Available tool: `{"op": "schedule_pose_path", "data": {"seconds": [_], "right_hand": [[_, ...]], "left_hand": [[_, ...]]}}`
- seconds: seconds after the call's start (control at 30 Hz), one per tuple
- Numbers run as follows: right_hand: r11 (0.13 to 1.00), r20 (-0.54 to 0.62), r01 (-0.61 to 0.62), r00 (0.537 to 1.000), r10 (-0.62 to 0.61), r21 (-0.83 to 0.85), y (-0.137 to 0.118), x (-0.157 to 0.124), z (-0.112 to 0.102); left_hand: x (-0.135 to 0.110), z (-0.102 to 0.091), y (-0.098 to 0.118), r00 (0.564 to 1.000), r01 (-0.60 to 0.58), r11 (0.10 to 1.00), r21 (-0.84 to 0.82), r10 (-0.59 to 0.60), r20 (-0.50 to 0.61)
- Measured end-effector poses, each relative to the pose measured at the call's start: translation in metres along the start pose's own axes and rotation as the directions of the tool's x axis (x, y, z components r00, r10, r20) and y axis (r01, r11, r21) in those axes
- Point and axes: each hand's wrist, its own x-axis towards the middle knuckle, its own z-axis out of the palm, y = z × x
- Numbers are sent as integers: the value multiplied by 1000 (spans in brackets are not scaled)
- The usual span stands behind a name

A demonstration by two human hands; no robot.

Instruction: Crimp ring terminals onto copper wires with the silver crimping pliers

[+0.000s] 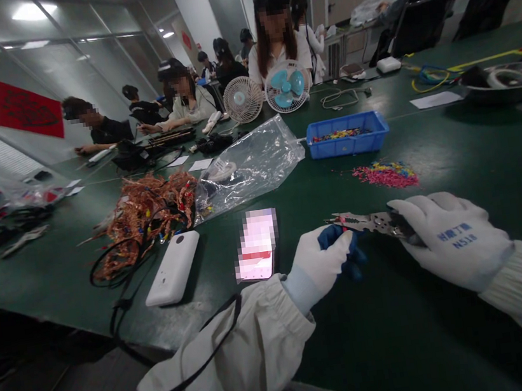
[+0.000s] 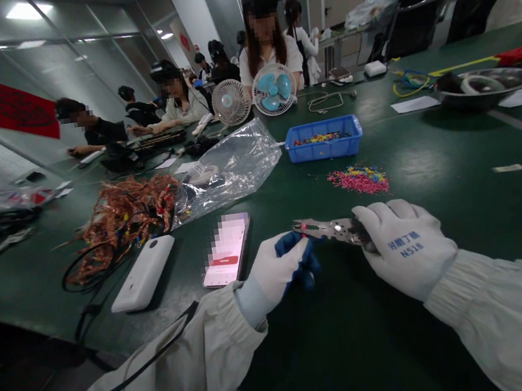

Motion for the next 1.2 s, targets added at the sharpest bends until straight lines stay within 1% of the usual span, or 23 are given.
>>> {"op": "schedule_pose_path", "data": {"seconds": [0.23, 0.4, 0.5, 0.7, 0.9, 1.0, 1.2], "right_hand": [[998, 38, -2, 999, 4, -57, -5, 7, -5], [998, 32, -4, 999, 6, -59, -4, 8, -4], [998, 48, -14, 999, 17, -59, -5, 9, -6], [997, 111, -35, 993, 41, -63, -8, 14, -11], [995, 133, -46, 989, 58, -93, -10, 16, -12], [995, 158, -38, 986, 53, -94, -10, 17, -12], [996, 154, -12, 988, 26, -88, -9, 20, -15]], "left_hand": [[3, -2, -11, 996, -91, 996, 4, 91, 5], [1, -2, -11, 997, -65, 993, 103, 69, -30], [1, -3, -11, 997, -66, 989, 130, 71, -35], [4, -5, -16, 996, -85, 990, 114, 88, -22], [4, -4, -14, 998, -61, 995, 83, 63, -12], [3, -4, -14, 997, -77, 994, 72, 78, -14], [5, -2, -15, 996, -90, 996, 19, 90, -7]]}}
